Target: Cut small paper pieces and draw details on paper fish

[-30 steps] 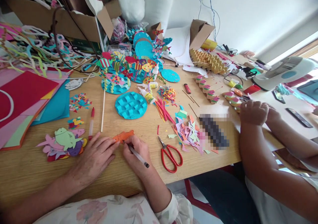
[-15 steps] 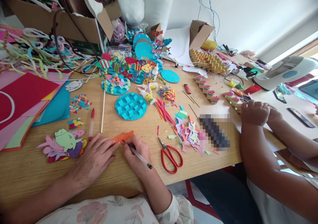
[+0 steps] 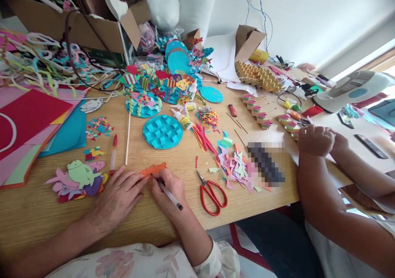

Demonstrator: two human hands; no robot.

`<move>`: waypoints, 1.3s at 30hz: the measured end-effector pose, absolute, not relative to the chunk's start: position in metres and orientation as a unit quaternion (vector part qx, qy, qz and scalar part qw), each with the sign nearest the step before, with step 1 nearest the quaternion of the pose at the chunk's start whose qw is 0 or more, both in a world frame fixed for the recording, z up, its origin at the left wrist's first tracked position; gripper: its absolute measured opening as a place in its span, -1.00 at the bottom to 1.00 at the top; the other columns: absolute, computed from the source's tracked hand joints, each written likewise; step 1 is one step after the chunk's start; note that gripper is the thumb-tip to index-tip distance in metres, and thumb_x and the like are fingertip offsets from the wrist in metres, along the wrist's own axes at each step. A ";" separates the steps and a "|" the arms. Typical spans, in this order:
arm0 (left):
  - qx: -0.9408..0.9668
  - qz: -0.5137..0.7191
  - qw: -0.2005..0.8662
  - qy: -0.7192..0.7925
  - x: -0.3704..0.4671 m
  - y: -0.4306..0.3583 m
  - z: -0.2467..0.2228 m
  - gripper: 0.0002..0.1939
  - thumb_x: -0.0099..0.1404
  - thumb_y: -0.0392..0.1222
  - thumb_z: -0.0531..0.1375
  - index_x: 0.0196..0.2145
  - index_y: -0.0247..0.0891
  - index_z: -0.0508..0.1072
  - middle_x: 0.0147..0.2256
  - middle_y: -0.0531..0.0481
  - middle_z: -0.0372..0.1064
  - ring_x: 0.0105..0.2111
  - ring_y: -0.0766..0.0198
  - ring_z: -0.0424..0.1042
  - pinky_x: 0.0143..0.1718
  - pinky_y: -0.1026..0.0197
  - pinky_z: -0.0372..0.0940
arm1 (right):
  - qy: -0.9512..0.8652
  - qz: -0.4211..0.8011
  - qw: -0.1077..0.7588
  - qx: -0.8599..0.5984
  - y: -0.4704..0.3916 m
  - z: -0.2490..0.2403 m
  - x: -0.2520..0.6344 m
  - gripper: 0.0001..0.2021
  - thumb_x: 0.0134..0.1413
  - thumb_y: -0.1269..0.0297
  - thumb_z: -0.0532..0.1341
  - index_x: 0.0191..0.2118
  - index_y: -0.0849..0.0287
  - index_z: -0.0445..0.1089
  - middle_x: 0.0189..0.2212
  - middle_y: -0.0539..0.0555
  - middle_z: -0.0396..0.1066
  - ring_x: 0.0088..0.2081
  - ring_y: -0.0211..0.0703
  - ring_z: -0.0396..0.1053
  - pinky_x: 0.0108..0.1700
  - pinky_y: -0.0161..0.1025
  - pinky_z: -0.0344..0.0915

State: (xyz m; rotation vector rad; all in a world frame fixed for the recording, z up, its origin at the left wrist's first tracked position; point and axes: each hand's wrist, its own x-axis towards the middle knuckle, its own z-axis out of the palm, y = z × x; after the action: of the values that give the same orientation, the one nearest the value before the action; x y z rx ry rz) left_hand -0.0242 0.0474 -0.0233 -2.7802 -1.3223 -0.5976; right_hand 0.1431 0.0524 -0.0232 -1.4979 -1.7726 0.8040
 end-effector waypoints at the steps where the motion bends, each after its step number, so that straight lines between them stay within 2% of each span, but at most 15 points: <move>1: -0.886 -0.190 0.003 -0.422 -0.024 0.047 -0.023 -0.72 0.24 -0.39 0.03 -0.13 -0.34 0.42 -0.23 -0.10 0.44 -0.18 0.09 0.35 0.03 -0.19 0.15 | -0.681 0.303 0.335 -0.576 0.052 -0.023 0.143 -0.91 0.01 0.37 0.09 -0.41 0.16 0.33 -0.57 -0.04 0.38 -0.55 -0.29 0.31 -0.46 -0.37 0.21; 11: -0.886 -0.189 0.006 -0.424 -0.025 0.047 -0.024 -0.73 0.26 -0.38 0.02 -0.13 -0.31 0.41 -0.22 -0.09 0.44 -0.18 0.11 0.35 0.02 -0.17 0.15 | -0.685 0.264 0.345 -0.584 0.051 -0.025 0.143 -0.92 0.00 0.36 0.08 -0.44 0.15 0.29 -0.60 -0.06 0.33 -0.58 -0.31 0.26 -0.47 -0.38 0.21; 17: -0.888 -0.194 0.006 -0.416 -0.025 0.048 -0.023 -0.74 0.25 -0.38 0.03 -0.13 -0.36 0.41 -0.24 -0.11 0.44 -0.19 0.08 0.35 0.00 -0.19 0.16 | -0.686 0.267 0.352 -0.578 0.051 -0.024 0.144 -0.92 -0.04 0.39 0.08 -0.48 0.14 0.29 -0.62 -0.08 0.31 -0.60 -0.33 0.23 -0.49 -0.39 0.19; 22: -0.887 -0.190 0.002 -0.420 -0.025 0.048 -0.025 -0.74 0.24 -0.38 0.04 -0.13 -0.33 0.41 -0.24 -0.09 0.44 -0.19 0.09 0.35 0.02 -0.19 0.15 | -0.667 0.281 0.364 -0.586 0.052 -0.021 0.144 -0.92 -0.02 0.36 0.09 -0.47 0.15 0.29 -0.64 -0.08 0.31 -0.61 -0.32 0.24 -0.50 -0.39 0.20; 31: -0.887 -0.193 0.004 -0.420 -0.025 0.048 -0.025 -0.72 0.25 -0.38 0.02 -0.13 -0.34 0.42 -0.23 -0.11 0.44 -0.18 0.09 0.34 0.01 -0.19 0.16 | -0.673 0.288 0.366 -0.574 0.054 -0.024 0.140 -0.90 0.01 0.35 0.10 -0.41 0.18 0.35 -0.55 -0.02 0.41 -0.54 -0.29 0.33 -0.45 -0.39 0.24; 39: -0.885 -0.189 -0.004 -0.426 -0.024 0.048 -0.024 -0.71 0.25 -0.38 0.01 -0.13 -0.32 0.42 -0.22 -0.11 0.43 -0.18 0.09 0.33 0.03 -0.19 0.15 | -0.679 0.297 0.340 -0.580 0.054 -0.024 0.140 -0.89 0.03 0.33 0.10 -0.39 0.17 0.37 -0.52 -0.01 0.42 -0.51 -0.27 0.34 -0.43 -0.37 0.25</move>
State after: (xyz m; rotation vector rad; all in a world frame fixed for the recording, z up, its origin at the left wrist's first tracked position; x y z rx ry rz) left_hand -0.0242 0.0475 -0.0238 -2.7864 -1.3403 -0.5959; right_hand 0.1404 0.0543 -0.0240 -1.5096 -1.7667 0.7720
